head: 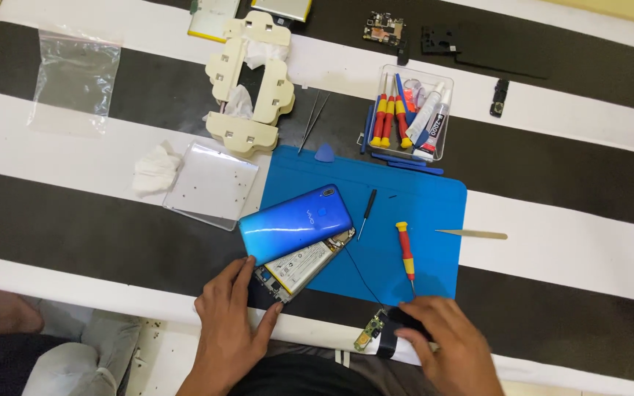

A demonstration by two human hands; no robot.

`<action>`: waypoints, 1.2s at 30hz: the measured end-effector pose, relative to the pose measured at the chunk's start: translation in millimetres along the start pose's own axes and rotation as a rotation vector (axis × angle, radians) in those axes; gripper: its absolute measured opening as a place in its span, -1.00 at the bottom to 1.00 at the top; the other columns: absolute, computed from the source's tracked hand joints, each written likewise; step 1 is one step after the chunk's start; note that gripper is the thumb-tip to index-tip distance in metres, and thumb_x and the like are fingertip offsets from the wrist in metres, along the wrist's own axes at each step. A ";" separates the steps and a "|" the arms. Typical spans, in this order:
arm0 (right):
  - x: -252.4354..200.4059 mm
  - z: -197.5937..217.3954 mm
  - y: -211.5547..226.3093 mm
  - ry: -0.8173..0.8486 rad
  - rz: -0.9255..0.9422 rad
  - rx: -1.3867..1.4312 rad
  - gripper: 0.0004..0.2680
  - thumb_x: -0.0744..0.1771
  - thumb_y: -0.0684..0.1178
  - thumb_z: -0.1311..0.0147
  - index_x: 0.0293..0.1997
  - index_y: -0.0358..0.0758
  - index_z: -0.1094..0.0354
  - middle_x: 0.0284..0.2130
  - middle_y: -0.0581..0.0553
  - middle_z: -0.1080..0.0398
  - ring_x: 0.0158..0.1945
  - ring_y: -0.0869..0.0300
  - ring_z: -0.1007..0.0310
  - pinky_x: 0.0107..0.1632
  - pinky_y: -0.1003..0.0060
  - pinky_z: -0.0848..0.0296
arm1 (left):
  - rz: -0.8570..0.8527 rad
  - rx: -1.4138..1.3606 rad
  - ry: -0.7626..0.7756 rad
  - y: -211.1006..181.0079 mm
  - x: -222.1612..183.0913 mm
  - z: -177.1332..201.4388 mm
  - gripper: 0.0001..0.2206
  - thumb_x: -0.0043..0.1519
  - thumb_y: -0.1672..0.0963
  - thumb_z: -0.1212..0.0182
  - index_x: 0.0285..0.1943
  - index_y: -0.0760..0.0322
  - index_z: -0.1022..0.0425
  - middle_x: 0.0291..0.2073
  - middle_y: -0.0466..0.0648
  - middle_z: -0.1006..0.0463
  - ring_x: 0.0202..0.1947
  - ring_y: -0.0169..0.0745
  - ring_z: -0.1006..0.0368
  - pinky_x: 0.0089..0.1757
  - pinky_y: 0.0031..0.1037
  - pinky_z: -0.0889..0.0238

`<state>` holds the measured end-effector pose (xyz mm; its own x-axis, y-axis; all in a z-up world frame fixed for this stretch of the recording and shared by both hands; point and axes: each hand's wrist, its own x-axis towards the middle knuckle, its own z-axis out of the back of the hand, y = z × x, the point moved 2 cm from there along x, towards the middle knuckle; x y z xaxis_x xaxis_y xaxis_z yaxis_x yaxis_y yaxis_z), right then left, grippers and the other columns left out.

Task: Repairing a mobile phone by disassembling and reassembling its internal components and back cover

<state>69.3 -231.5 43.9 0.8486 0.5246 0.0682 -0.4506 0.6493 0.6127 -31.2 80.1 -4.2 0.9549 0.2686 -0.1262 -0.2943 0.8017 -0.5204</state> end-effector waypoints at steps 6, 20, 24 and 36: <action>-7.3 -34.8 20.5 0.035 -0.162 0.065 -0.78 0.26 -0.08 -0.27 -0.02 -0.13 -0.53 -0.08 -0.04 -0.49 -0.12 0.16 -0.53 0.01 0.28 -0.60 | 0.023 0.008 0.026 4.7 -1.0 0.4 -0.23 0.13 -0.08 -0.29 0.54 0.08 -0.11 0.37 -0.01 -0.20 0.21 0.16 -0.18 -0.01 0.05 -0.16; -15.3 -64.6 25.4 0.119 -0.454 0.192 -0.70 0.22 -0.09 -0.38 0.03 -0.05 -0.52 -0.06 0.02 -0.43 -0.23 0.22 -0.56 -0.07 0.40 -0.68 | 0.103 0.012 0.016 4.5 -0.4 -16.2 -0.13 0.10 -0.06 -0.36 0.59 0.12 0.00 0.34 0.04 -0.16 0.18 0.21 -0.18 0.02 0.07 -0.15; -17.8 -64.7 16.2 0.141 -0.558 0.244 -0.67 0.20 -0.10 -0.41 0.05 -0.02 -0.52 -0.05 0.04 -0.40 -0.26 0.24 -0.57 -0.10 0.43 -0.71 | 0.123 0.023 0.018 2.5 3.8 -20.3 -0.10 0.10 -0.05 -0.39 0.61 0.13 0.04 0.33 0.05 -0.15 0.17 0.23 -0.18 0.02 0.08 -0.15; -4.5 -68.7 9.4 -0.069 -1.013 1.014 -0.58 0.21 -0.48 -0.25 0.21 -0.44 -0.45 -0.22 -0.39 -0.46 -0.17 0.01 -0.51 -0.10 0.09 -0.69 | 0.301 0.116 0.043 -41.8 -5.0 -36.7 0.02 0.06 -0.22 -0.39 0.62 0.10 0.09 0.30 0.10 -0.12 0.22 0.21 -0.11 0.04 0.12 -0.07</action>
<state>42.2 -189.9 -4.8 0.7032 0.0353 -0.7101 0.7090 0.0392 0.7041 -22.3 25.7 -12.8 0.8243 0.4825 -0.2963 -0.5640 0.7458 -0.3545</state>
